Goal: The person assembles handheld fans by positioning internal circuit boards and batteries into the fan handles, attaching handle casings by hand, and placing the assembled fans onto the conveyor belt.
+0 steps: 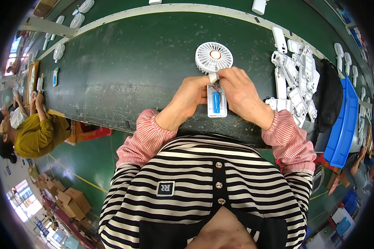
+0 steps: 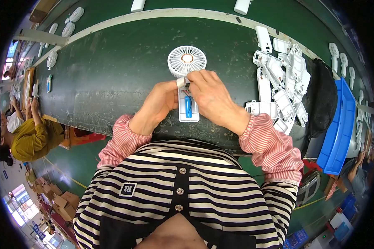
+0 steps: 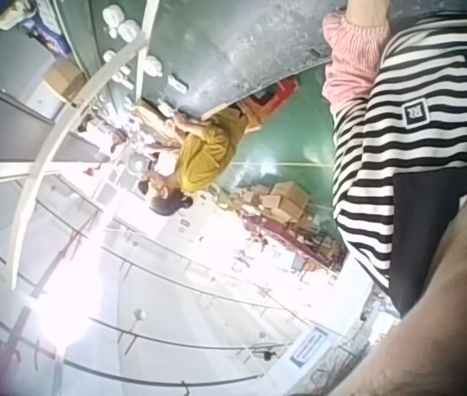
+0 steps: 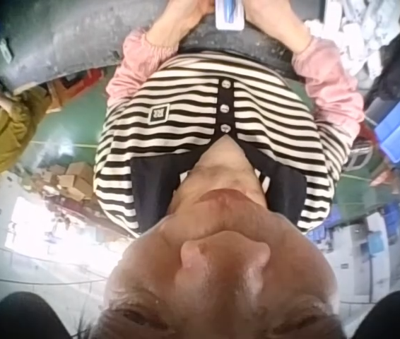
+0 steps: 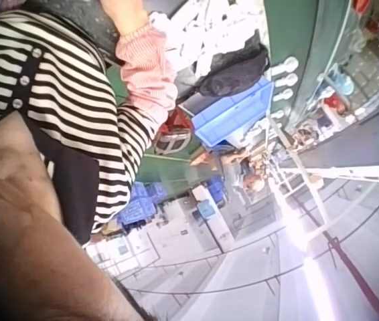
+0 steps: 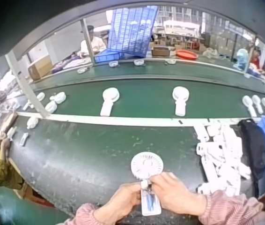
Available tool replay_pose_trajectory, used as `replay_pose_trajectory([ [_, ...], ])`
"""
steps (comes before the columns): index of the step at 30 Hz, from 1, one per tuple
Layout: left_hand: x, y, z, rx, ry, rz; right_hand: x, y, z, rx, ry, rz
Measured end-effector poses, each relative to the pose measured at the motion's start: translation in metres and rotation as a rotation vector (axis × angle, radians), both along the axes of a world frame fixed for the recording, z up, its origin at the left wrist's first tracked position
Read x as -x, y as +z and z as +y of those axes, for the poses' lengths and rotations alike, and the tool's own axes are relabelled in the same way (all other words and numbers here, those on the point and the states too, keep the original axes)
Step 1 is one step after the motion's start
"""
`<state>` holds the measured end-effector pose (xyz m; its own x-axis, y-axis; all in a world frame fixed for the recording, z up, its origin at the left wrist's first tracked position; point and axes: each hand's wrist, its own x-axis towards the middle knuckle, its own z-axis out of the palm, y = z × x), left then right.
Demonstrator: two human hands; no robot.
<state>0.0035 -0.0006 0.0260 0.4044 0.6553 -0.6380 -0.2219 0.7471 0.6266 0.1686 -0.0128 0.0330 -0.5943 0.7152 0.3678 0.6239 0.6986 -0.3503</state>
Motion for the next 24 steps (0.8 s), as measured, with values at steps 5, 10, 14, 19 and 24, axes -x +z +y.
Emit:
replay_pose_trajectory([
  [5,0.000,-0.012,-0.006,-0.085,-0.008,0.050,0.002,-0.004,-0.002,-0.080,-0.047,-0.044],
  [10,0.000,-0.019,-0.009,-0.087,-0.021,0.038,0.004,-0.013,-0.007,-0.085,-0.123,-0.045],
  [14,-0.003,-0.019,-0.011,-0.087,0.002,0.059,0.003,-0.020,-0.010,-0.066,-0.169,-0.022],
  [19,-0.004,-0.025,-0.011,-0.063,0.018,0.066,0.003,-0.022,-0.008,-0.035,-0.184,-0.009],
  [24,-0.006,-0.025,-0.011,-0.036,0.015,0.076,0.002,-0.025,-0.008,-0.005,-0.195,-0.005],
])
